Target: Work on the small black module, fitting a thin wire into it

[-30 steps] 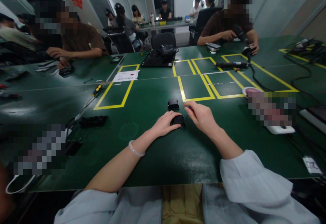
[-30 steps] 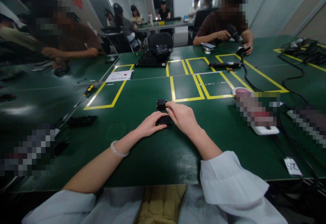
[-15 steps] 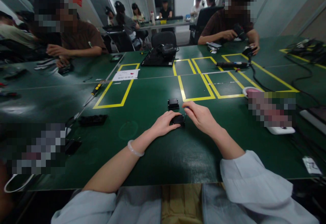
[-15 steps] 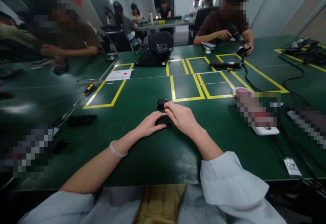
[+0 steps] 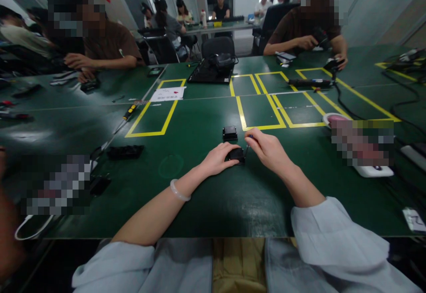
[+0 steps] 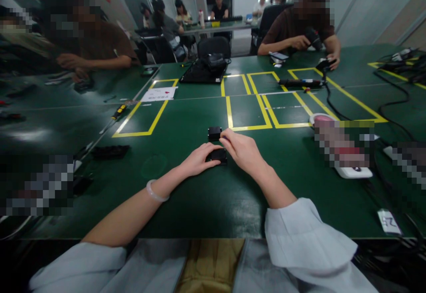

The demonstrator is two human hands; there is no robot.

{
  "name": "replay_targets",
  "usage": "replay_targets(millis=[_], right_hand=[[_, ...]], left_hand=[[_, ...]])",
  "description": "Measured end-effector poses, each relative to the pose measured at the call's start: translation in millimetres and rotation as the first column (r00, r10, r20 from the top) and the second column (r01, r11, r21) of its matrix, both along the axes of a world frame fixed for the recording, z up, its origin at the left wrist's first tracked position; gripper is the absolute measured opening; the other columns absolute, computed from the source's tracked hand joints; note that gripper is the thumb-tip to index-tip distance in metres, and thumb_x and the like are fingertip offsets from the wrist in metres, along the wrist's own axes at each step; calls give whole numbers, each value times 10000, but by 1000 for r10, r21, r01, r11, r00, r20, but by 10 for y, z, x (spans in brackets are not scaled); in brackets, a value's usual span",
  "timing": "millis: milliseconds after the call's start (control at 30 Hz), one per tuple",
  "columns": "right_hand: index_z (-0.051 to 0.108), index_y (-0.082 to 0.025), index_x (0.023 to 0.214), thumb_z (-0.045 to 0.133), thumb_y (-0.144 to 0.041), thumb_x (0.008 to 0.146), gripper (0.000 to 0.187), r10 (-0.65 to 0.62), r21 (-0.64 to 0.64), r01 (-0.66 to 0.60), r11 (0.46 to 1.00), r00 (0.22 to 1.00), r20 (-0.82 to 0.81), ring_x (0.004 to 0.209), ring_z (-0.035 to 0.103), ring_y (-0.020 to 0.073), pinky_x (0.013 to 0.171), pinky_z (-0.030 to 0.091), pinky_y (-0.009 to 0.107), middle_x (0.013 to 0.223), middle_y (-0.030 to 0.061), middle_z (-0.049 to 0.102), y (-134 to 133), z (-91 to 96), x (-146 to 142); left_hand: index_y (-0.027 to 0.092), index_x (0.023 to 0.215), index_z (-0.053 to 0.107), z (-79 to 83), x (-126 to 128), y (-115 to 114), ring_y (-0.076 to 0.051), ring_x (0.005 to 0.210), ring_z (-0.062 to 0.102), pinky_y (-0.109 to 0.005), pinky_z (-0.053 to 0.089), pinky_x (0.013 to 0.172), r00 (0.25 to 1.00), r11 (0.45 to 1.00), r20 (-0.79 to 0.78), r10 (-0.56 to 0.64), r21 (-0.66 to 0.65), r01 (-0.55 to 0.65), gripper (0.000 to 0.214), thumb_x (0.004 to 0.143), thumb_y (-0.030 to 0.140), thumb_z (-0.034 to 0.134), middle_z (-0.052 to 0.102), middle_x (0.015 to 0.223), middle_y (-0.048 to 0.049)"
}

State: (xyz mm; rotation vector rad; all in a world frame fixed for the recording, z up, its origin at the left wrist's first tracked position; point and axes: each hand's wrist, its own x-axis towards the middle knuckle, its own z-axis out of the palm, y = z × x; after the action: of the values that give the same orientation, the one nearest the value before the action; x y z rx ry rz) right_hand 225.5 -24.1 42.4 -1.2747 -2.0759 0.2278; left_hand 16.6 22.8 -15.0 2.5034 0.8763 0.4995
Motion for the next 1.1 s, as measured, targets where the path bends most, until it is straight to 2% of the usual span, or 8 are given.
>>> replay_targets(millis=[267, 467, 667, 833, 1100], right_hand=[[541, -209, 920, 396, -381, 961, 229, -25, -2, 25, 1000, 999, -33, 619, 549, 147, 610, 363, 250, 719, 12, 590, -11, 31, -14], [535, -211, 1064, 427, -349, 953, 207, 26, -18, -27, 999, 996, -86, 607, 523, 132, 617, 365, 243, 734, -5, 579, -25, -3, -24], [537, -213, 1091, 428, -359, 955, 227, 36, -8, -37, 999, 993, -112, 608, 533, 128, 623, 376, 239, 707, -17, 565, -38, -35, 8], [532, -206, 1059, 368, -347, 975, 232, 68, -33, -71, 997, 992, -106, 665, 569, 134, 648, 396, 242, 778, 10, 604, -60, 7, 14], [558, -206, 945, 420, -370, 962, 214, 62, 3, -62, 998, 993, -96, 616, 551, 120, 618, 377, 238, 756, 2, 622, -47, 49, 11]], left_hand=[[222, 1265, 511, -8, 2, 9, -243, 1023, 549, -364, 457, 886, 1000, 1000, -13, -2, 14, 2, 426, 892, 408, 595, 581, 1112, -69], [219, 1274, 507, -16, -2, 21, -245, 1024, 551, -368, 452, 891, 1000, 1000, -13, -8, 19, 8, 441, 893, 423, 591, 577, 1113, -71], [214, 1275, 509, -5, 1, 19, -250, 1055, 547, -371, 449, 908, 1000, 1000, -4, -18, 5, 18, 439, 891, 410, 595, 579, 1129, -76], [225, 1268, 515, -13, 2, 23, -250, 1057, 549, -374, 448, 916, 1000, 1000, 0, -10, -8, 10, 433, 886, 410, 599, 580, 1129, -70], [231, 1281, 507, -32, -2, 23, -247, 1057, 547, -374, 447, 912, 1000, 1000, 9, -14, 8, 14, 441, 889, 410, 595, 576, 1131, -70]])
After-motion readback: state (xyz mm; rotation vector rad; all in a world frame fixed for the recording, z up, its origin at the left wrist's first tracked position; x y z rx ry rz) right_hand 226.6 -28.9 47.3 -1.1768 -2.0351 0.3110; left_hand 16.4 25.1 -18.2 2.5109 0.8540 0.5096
